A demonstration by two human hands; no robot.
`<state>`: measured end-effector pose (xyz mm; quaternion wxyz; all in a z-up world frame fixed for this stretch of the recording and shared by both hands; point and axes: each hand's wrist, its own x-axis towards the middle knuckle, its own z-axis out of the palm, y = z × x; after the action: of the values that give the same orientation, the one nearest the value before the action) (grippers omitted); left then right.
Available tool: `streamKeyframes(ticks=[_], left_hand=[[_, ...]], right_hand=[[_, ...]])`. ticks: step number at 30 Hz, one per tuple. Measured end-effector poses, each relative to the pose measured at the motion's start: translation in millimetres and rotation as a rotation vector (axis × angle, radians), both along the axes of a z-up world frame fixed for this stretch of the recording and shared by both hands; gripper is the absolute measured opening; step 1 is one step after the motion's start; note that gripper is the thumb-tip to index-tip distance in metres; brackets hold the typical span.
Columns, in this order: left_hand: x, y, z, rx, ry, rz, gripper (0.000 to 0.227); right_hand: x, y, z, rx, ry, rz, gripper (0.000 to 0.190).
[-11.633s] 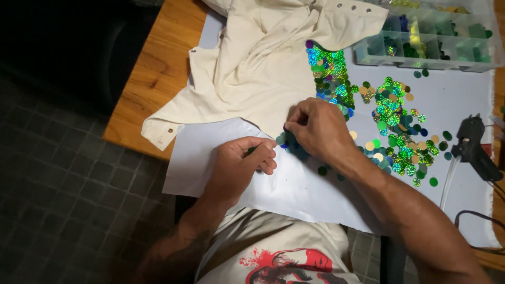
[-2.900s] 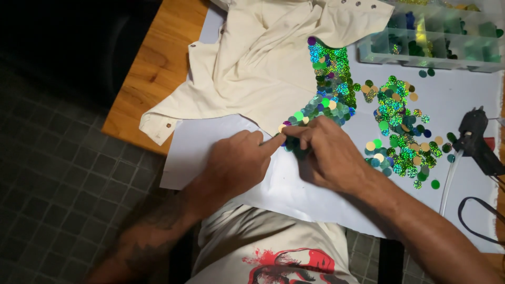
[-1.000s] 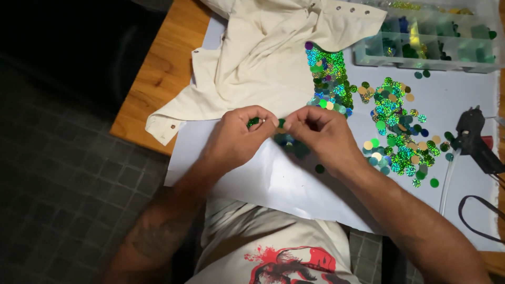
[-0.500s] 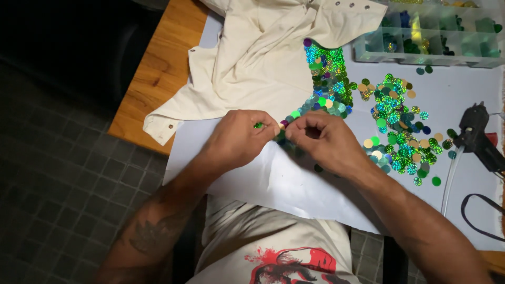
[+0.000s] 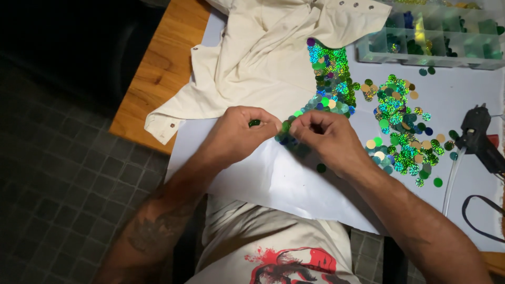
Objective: Gluing sequins onto a white garment using a hot glue gun
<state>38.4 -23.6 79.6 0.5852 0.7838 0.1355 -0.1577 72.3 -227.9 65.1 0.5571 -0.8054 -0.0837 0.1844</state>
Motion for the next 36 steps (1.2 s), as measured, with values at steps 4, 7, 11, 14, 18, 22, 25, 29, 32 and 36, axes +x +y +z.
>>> streamKeyframes(ticks=[4,7,11,14,18,22,25,29,32,36], left_hand=[[-2.1,-0.2,0.5,-0.023,0.019,0.015,0.024],[1.6,1.4,-12.2,-0.021,0.01,0.045,0.023],[6.1,4.1,-9.6,0.003,0.028,0.144,0.024],[8.1,2.2,-12.3,0.009,0.026,0.187,0.024],[11.8,3.4,-21.5,0.015,0.02,0.208,0.025],[6.3,4.5,-13.6,0.014,0.036,0.198,0.026],[4.0,5.3,-11.2,0.016,0.044,0.199,0.027],[2.2,7.1,-6.9,0.026,0.089,0.179,0.026],[-1.6,6.7,0.0,0.028,0.117,0.175,0.026],[-7.8,4.8,13.4,0.018,0.134,0.187,0.027]], right_hand=[[-6.1,2.9,3.4,0.001,-0.001,0.0,0.007],[-5.2,3.6,5.0,0.046,-0.067,-0.007,0.007],[6.6,-5.6,6.2,-0.11,-0.725,0.119,0.007],[12.3,-10.2,-1.1,-0.306,-1.091,0.344,0.016],[3.6,-5.0,-17.0,-0.48,-1.308,0.421,0.021],[3.7,-8.2,-22.5,-0.486,-1.298,0.428,0.022],[3.7,-10.5,-25.5,-0.502,-1.293,0.439,0.023],[3.4,-16.0,-23.3,-0.5,-1.17,0.476,0.032],[7.1,-21.0,-19.7,-0.425,-1.019,0.506,0.032],[11.2,-24.1,-18.1,-0.308,-0.953,0.46,0.028]])
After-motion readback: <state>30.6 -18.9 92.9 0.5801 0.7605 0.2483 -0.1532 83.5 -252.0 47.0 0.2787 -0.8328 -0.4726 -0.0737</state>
